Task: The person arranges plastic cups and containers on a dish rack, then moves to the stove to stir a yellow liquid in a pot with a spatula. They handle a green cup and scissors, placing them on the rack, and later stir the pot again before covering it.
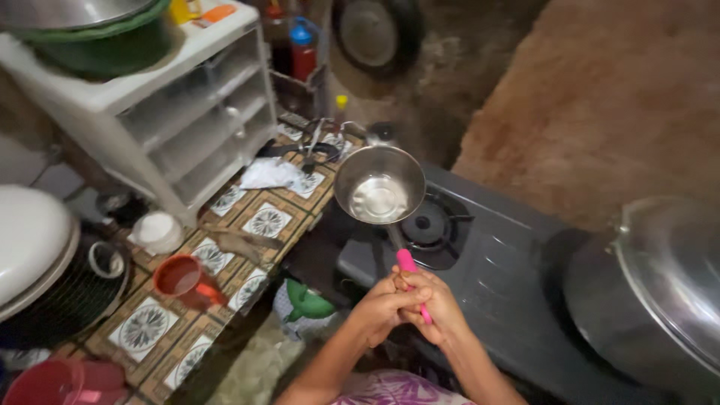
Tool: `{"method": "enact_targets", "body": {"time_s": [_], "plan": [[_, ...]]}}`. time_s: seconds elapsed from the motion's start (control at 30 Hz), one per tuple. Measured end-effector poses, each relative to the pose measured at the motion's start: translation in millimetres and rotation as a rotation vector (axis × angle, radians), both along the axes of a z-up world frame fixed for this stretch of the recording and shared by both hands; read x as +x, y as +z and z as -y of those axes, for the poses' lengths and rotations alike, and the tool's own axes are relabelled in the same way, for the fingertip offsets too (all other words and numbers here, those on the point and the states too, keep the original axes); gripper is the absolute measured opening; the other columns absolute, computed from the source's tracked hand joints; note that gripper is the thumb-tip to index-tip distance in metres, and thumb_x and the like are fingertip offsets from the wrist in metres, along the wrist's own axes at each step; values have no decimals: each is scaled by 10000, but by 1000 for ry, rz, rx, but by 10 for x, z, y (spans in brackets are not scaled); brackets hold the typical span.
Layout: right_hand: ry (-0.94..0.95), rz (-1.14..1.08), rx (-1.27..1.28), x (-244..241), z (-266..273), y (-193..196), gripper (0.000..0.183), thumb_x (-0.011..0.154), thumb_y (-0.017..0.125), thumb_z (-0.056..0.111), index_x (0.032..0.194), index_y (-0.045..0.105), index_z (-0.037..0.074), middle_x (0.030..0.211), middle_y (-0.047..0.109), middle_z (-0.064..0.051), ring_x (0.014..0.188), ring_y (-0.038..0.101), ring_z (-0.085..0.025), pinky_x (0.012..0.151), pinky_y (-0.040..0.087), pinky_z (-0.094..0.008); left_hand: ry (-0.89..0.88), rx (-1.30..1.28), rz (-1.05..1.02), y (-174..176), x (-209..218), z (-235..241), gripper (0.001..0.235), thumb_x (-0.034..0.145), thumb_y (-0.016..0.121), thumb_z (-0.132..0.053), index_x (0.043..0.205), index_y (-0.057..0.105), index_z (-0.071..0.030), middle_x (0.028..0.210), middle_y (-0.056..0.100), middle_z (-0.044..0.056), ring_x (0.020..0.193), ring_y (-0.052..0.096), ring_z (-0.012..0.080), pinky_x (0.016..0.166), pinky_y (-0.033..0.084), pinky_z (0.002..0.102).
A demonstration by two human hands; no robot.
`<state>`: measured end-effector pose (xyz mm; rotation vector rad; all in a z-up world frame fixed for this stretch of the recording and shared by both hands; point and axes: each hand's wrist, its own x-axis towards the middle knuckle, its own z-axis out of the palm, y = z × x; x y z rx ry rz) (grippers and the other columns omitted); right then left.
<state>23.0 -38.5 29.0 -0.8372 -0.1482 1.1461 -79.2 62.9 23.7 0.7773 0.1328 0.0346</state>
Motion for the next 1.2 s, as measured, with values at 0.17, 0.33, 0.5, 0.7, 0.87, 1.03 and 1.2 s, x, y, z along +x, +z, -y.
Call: {"method": "enact_targets", "body": {"time_s": [0.17,0.33,0.5,0.7,0.87,1.03,1.2], "plan": [[-115,16,-12,192,287,-46,234,982,579,102,1133,599,-76,742,585,-61,419,436,-65,304,312,-204,-72,16,-41,-32,288,212,130,947,732,-176,1027,673,-92,877,702,14,781,696,110,703,587,278],[-159,-34,0,348,500,-130,224,973,567,80,1132,601,-74,728,584,-58,409,439,-69,297,317,-211,-137,12,-30,-99,490,368,158,959,740,-192,1043,672,-77,877,699,28,775,692,116,707,586,273],[-158,-39,33,458,651,-257,229,981,553,76,1134,597,-90,740,586,-62,419,443,-64,313,326,-207,-154,11,-51,-193,631,490,184,965,756,-203,1049,669,-64,886,700,27,775,688,113,710,582,279],[-145,-39,28,563,730,-341,239,1000,555,122,1129,601,-73,717,558,-42,422,441,-63,316,328,-211,-170,43,-81,-259,747,572,177,949,751,-226,1021,668,-87,854,706,29,750,695,114,713,581,282],[-105,-70,72,621,768,-355,246,1002,545,145,1136,601,-54,749,577,-44,425,441,-58,325,336,-206,-150,77,-91,-294,789,611,181,943,765,-256,977,664,-110,827,700,12,692,671,84,665,547,253],[-59,-107,122,703,787,-392,295,1012,532,208,1152,604,-41,786,603,-51,449,475,-83,350,360,-215,-91,92,-179,-325,852,657,227,928,771,-295,1000,624,-138,832,687,-10,666,664,74,660,550,263],[-111,-237,0,783,760,-522,372,1037,490,270,1237,598,-25,889,632,-97,638,617,-163,523,479,-259,-28,43,-249,-461,860,638,302,861,744,-324,1078,592,-178,889,692,-48,798,703,85,726,580,301]]}}
